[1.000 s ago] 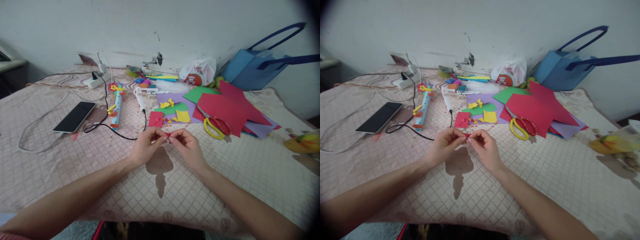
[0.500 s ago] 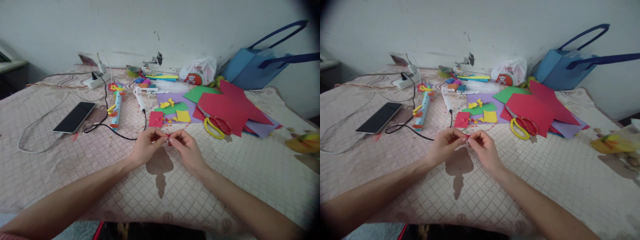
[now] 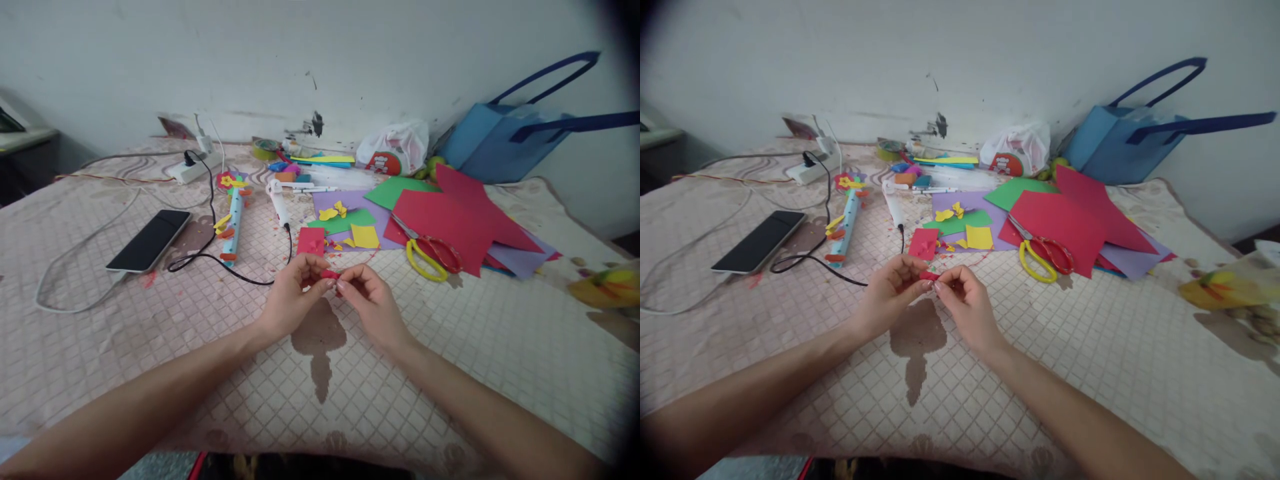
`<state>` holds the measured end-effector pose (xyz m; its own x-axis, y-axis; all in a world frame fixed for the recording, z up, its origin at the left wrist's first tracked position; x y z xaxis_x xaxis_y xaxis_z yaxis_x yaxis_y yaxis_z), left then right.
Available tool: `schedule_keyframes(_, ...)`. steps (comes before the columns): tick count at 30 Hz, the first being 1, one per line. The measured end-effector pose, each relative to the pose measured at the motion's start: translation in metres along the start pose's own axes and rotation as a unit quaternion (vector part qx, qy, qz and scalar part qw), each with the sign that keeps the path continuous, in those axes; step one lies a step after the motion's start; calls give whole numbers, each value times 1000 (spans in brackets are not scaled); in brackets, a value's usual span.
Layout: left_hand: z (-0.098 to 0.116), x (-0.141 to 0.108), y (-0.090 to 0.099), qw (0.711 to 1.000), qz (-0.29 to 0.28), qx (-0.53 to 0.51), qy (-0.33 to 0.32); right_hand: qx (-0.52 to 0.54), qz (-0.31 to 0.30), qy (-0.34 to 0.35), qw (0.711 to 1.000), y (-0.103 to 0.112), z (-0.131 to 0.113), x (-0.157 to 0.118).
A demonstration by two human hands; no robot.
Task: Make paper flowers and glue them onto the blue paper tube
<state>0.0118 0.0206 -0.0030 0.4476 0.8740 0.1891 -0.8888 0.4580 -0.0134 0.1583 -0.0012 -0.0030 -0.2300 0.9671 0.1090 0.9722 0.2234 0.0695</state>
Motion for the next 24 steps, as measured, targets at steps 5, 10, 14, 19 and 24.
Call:
schedule_keyframes(5,2,-1,0,1000,-3,1,6,-11,-1,6,1000,0,-1,-1)
schedule_keyframes(10,4,-1,1,1000,-12,-6,10,-36,1,28,999,-1,-3,-2)
schedule_keyframes(14,5,-1,0,999,-20,-24,9,-38,0,41,998,-1,-4,-2)
schedule_keyframes(19,5,-1,1,999,-20,-31,7,-57,4,68,996,-1,-5,-3)
schedule_keyframes(24,7,-2,1,999,-18,-34,14,-73,6,89,993,-2,-7,-4)
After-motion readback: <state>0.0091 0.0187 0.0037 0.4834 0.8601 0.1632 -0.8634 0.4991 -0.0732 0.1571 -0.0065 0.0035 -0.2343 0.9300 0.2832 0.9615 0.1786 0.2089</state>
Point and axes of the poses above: each hand's wrist, its own x-axis towards the middle knuckle, its own y-axis out of the back of the hand, z = x × y, the point moved 2 cm from there along x, towards the middle knuckle, and after that the axes turned 11 degrees about -z, right-handed, at the moved point
